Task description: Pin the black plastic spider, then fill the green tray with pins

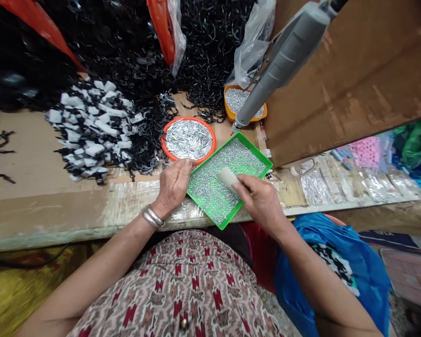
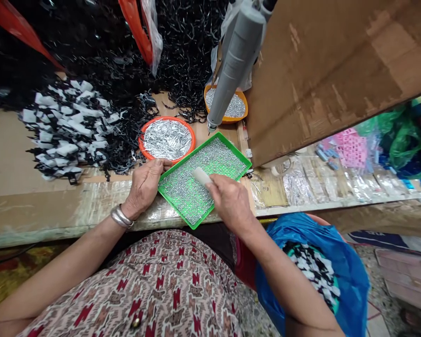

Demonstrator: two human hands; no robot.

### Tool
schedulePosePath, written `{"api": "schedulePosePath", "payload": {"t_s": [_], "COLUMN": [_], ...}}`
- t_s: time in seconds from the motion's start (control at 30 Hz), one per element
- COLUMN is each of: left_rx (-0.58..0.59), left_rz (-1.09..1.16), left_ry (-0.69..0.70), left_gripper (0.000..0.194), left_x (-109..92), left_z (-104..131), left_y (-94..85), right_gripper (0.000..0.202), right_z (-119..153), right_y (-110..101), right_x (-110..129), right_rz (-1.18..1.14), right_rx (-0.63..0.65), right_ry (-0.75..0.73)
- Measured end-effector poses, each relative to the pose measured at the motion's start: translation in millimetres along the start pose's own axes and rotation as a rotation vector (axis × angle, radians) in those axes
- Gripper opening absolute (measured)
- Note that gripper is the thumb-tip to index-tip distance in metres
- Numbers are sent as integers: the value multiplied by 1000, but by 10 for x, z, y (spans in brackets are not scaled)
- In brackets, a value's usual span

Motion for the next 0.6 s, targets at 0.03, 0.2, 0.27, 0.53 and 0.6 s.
{"api": "schedulePosePath", "payload": {"t_s": [0.03,0.2,0.27,0.53,0.6], "left_rx": [1,3,5,5,8], "left_rz": [2,5,6,-14,-17], "left_ry": [0,-5,-8,12,11], "left_gripper": [42,42,43,42,42], "left_x": [2,18,20,-8,-18], "left_z": [-1,2,5,-8,-11], "left_y": [1,1,2,10,9], "right_gripper": [20,20,20,19,20], "right_z": [54,163,87,-516,-631], "right_y": [38,225,207,-121,-102], "right_x": [94,287,176,-406,-429], "right_rz": [-60,-132,-34,369,381], "right_rx": [31,231,220,-37,-98], "right_ry": [13,20,44,165,138]}}
Point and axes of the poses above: each hand's wrist, its own z-axis away from the middle knuckle, its own y-axis out of the palm, x = y × z, the point moved 3 cm from there along -z, towards the middle knuckle, and after that the axes turned 6 degrees about -x, right-handed, at the moved point
